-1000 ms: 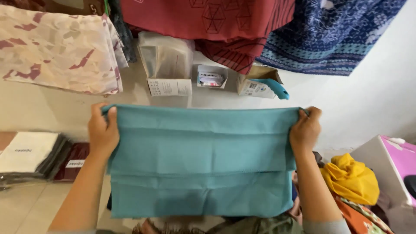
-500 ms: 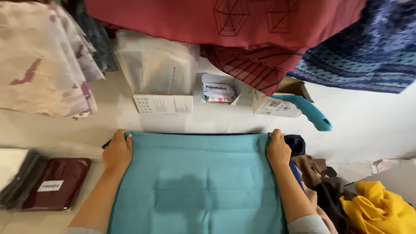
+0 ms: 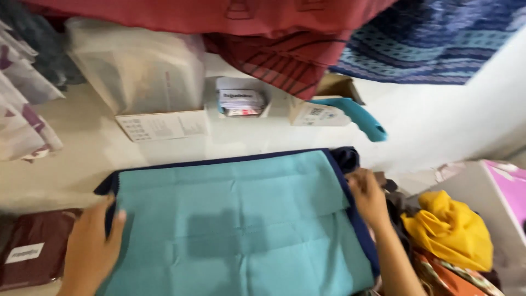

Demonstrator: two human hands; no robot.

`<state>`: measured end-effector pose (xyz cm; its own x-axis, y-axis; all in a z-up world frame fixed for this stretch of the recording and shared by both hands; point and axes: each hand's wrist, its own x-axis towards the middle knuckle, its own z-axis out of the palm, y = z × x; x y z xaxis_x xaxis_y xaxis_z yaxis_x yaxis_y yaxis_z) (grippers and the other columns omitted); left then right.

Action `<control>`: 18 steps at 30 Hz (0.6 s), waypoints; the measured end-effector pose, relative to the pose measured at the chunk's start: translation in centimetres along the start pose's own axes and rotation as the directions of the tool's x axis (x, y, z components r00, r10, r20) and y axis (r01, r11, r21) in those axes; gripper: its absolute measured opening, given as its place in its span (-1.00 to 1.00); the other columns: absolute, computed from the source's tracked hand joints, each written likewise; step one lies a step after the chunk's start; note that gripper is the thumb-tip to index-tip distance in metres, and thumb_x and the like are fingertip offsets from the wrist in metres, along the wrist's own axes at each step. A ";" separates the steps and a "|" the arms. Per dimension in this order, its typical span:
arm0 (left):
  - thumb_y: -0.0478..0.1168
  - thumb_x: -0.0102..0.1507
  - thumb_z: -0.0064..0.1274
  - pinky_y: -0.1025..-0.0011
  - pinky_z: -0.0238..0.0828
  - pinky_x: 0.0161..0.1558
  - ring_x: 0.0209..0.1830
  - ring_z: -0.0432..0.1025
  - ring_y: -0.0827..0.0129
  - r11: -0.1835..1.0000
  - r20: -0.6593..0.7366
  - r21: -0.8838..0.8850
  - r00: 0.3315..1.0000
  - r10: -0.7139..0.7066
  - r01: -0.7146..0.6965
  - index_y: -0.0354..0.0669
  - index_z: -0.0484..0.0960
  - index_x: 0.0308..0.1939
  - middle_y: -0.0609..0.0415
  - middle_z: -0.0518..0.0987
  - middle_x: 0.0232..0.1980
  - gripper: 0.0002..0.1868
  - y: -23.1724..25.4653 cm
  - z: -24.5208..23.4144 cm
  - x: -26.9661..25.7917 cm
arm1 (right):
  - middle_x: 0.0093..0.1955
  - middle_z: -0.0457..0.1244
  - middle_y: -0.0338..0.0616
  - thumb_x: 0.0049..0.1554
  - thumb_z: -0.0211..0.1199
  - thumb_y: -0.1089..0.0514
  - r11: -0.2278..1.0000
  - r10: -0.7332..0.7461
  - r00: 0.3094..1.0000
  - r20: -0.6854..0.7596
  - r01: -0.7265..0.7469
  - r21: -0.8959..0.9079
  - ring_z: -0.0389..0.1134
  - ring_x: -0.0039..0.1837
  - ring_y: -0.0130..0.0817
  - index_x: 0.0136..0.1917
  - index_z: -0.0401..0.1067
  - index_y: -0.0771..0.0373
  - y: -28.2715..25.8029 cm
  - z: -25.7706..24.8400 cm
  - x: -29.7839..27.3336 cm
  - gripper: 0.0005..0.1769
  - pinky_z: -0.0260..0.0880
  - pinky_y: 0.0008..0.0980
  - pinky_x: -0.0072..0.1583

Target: The person uses a lint roller to clean a blue piece of cloth, folds it multiple times, places it inside a clear plastic bag with a label, and then puts the packaged item on a pile of similar items.

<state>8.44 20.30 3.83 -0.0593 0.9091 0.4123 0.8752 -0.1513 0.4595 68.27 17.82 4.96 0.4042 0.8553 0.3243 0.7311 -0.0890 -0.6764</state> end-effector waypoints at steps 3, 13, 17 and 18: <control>0.06 0.31 -0.09 0.16 0.45 0.20 0.25 0.49 -0.01 0.981 0.006 0.150 0.993 0.122 -0.121 -0.13 0.50 0.36 -0.06 0.58 0.31 -0.40 -3.2 2.7 -5.2 | -0.17 0.35 -0.17 0.10 0.30 0.10 0.984 -0.156 0.987 -0.021 0.154 -0.093 0.31 -0.12 -0.23 -0.11 0.53 0.23 -2.6 -1.8 -7.5 -0.84 0.32 -0.27 0.03; 0.46 0.27 -0.47 0.13 -0.04 0.54 0.68 -0.02 0.26 0.880 0.280 0.475 0.947 -0.155 0.004 0.50 0.13 0.55 0.57 0.10 0.64 -0.23 -4.1 3.9 -8.6 | 0.60 0.06 -0.60 0.22 -0.13 -0.39 0.767 0.191 0.980 0.051 -0.116 -0.632 -0.08 0.67 -0.06 0.51 0.23 -0.38 2.5 -2.1 -14.2 -0.39 -0.25 0.43 0.50; 0.18 0.32 -0.18 -0.11 -0.06 0.49 0.62 0.09 -0.02 0.991 0.067 0.130 0.997 0.027 -0.035 -0.03 0.33 0.52 0.06 0.26 0.62 -0.27 -2.2 1.6 -9.3 | 0.56 0.17 -0.30 0.23 0.03 -0.25 0.822 -0.047 0.982 -0.185 -0.067 -0.565 0.04 0.61 0.06 0.52 0.28 -0.15 3.0 -1.8 -17.2 -0.38 -0.12 0.32 0.47; 0.11 0.31 -0.06 -0.11 0.05 0.50 0.57 0.23 -0.01 0.983 -0.046 0.142 0.991 0.123 -0.116 -0.06 0.47 0.42 0.05 0.42 0.51 -0.37 -1.8 0.8 -10.0 | 0.34 0.28 -0.26 0.20 0.17 -0.08 0.875 -0.201 0.942 -0.270 0.050 -0.481 0.19 0.44 -0.09 0.35 0.41 0.02 1.9 -2.5 -18.2 -0.53 -0.03 0.06 0.42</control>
<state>7.84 11.79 -1.77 0.0272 0.8649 0.5013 0.9354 -0.1989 0.2924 63.72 0.82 -0.60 0.3816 0.6857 0.6199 0.9243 -0.2810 -0.2582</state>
